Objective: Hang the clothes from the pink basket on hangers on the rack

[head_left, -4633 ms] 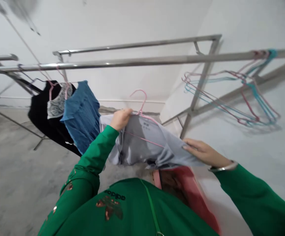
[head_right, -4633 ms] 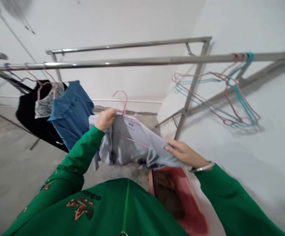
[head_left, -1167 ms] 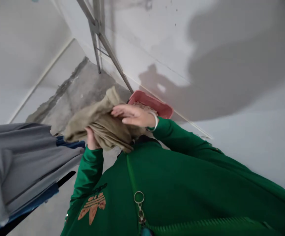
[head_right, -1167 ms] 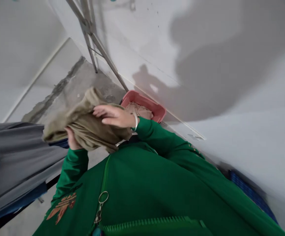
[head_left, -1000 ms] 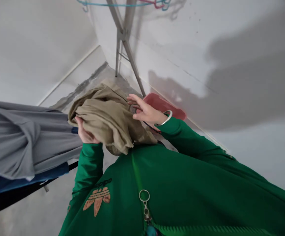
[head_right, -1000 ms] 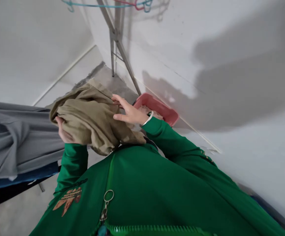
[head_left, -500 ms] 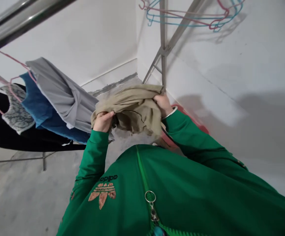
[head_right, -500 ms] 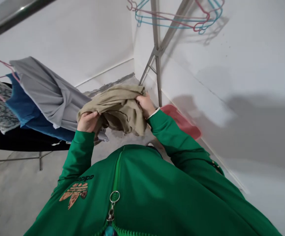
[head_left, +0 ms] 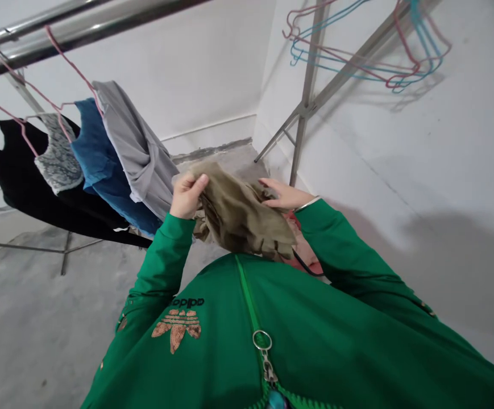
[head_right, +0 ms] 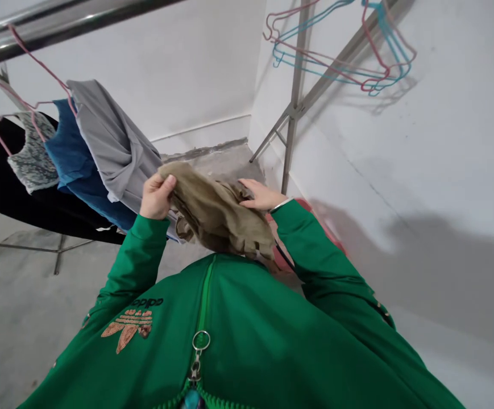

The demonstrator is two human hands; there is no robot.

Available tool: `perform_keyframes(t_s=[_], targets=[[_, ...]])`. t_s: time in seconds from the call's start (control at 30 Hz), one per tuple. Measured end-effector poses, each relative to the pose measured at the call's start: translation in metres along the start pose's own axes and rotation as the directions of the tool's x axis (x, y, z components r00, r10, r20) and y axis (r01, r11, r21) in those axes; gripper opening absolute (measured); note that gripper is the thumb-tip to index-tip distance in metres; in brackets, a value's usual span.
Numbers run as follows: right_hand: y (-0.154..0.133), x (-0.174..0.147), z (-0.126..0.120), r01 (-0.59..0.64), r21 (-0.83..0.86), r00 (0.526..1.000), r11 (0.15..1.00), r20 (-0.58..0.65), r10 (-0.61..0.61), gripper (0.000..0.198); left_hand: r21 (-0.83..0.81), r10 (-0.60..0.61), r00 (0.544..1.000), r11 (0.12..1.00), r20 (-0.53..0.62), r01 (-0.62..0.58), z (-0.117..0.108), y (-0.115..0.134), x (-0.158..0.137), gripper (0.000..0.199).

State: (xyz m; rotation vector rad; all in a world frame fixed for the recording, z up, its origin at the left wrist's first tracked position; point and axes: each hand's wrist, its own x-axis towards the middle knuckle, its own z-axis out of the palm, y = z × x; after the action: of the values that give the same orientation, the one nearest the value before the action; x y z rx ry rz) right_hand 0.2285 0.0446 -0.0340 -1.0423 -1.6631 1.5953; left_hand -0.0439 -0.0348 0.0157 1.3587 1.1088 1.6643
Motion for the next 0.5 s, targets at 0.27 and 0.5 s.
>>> perform_keyframes(t_s=[0.27, 0.5], targets=[[-0.018, 0.011, 0.032, -0.006, -0.045, 0.921, 0.999, 0.388, 0.023, 0.045, 0.678, -0.182, 0.748, 0.594, 0.638, -0.434, 0.087, -0.017, -0.048, 0.027], [0.024, 0.012, 0.048, -0.282, -0.053, 0.737, 0.958, 0.627, 0.252, 0.029, 0.719, -0.415, 0.590, 0.468, 0.692, -0.514, 0.112, -0.029, -0.081, 0.031]])
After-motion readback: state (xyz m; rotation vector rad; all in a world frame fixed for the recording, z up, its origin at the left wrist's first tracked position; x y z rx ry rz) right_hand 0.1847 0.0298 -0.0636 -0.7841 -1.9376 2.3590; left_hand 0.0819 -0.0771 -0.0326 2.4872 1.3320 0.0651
